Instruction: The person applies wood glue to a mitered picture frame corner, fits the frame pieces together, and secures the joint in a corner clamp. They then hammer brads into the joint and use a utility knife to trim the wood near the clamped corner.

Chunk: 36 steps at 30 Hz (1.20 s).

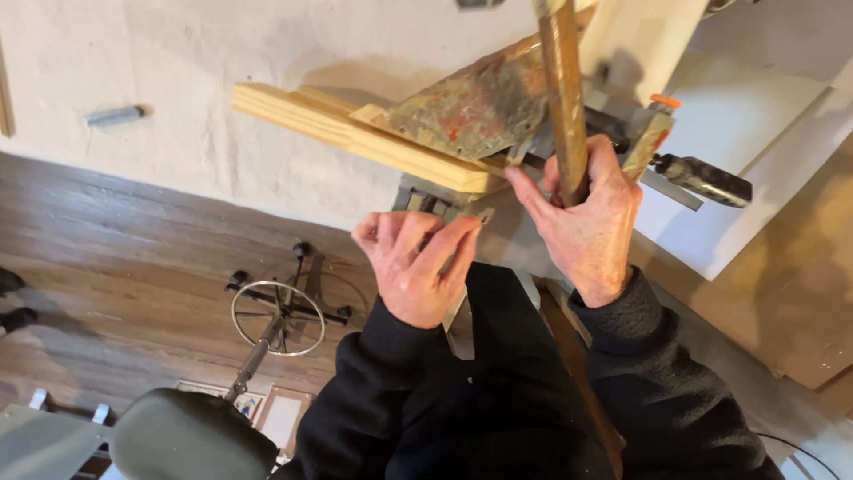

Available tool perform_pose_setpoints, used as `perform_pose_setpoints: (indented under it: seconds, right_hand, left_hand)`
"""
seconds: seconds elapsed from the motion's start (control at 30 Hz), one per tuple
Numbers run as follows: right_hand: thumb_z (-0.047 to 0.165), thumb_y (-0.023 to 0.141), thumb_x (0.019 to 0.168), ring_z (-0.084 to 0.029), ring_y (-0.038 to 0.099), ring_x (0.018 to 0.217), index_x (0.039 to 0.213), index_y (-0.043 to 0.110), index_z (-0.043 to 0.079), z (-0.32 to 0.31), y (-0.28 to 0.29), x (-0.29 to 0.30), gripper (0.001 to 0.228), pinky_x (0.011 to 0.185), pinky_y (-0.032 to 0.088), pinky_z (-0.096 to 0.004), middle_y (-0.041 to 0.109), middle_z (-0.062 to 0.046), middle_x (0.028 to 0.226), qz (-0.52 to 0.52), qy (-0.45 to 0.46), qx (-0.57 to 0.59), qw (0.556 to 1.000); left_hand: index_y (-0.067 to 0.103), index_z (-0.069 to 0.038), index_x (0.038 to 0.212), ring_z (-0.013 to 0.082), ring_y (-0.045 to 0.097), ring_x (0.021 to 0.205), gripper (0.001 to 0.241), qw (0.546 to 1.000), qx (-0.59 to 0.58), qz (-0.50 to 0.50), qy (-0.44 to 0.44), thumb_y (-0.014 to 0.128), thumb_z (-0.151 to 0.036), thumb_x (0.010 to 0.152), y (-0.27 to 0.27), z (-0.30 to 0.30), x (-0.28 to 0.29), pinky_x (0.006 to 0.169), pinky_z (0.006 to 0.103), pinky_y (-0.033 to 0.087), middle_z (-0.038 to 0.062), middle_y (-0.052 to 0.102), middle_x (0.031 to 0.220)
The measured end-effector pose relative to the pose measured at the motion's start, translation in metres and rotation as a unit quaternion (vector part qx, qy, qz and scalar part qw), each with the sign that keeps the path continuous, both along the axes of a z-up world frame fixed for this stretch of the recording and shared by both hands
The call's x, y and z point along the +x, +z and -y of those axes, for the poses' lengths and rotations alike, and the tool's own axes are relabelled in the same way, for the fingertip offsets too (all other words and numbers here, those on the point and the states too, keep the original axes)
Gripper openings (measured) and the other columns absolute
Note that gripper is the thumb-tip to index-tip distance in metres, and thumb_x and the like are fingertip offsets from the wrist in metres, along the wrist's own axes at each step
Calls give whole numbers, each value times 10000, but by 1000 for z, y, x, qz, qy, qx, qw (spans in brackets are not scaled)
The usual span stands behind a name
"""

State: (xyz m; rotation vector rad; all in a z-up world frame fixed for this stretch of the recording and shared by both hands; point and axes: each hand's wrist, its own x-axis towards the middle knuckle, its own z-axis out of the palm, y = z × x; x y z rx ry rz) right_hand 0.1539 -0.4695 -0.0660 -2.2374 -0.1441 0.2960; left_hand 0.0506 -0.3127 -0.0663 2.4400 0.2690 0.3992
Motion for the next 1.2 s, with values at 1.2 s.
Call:
perform_pose_setpoints:
  seconds: [1.2]
  right_hand:
    - [22, 806, 1005, -63, 650, 603, 1013, 468, 0, 7, 5, 9, 339, 521, 516, -227, 782, -36, 976, -41, 38, 68, 996]
  left_hand:
    - [734, -269, 1138, 168, 492, 1057, 227, 997, 56, -35, 31, 811, -235, 927, -17, 28, 31, 981, 440, 287, -66, 497, 1031]
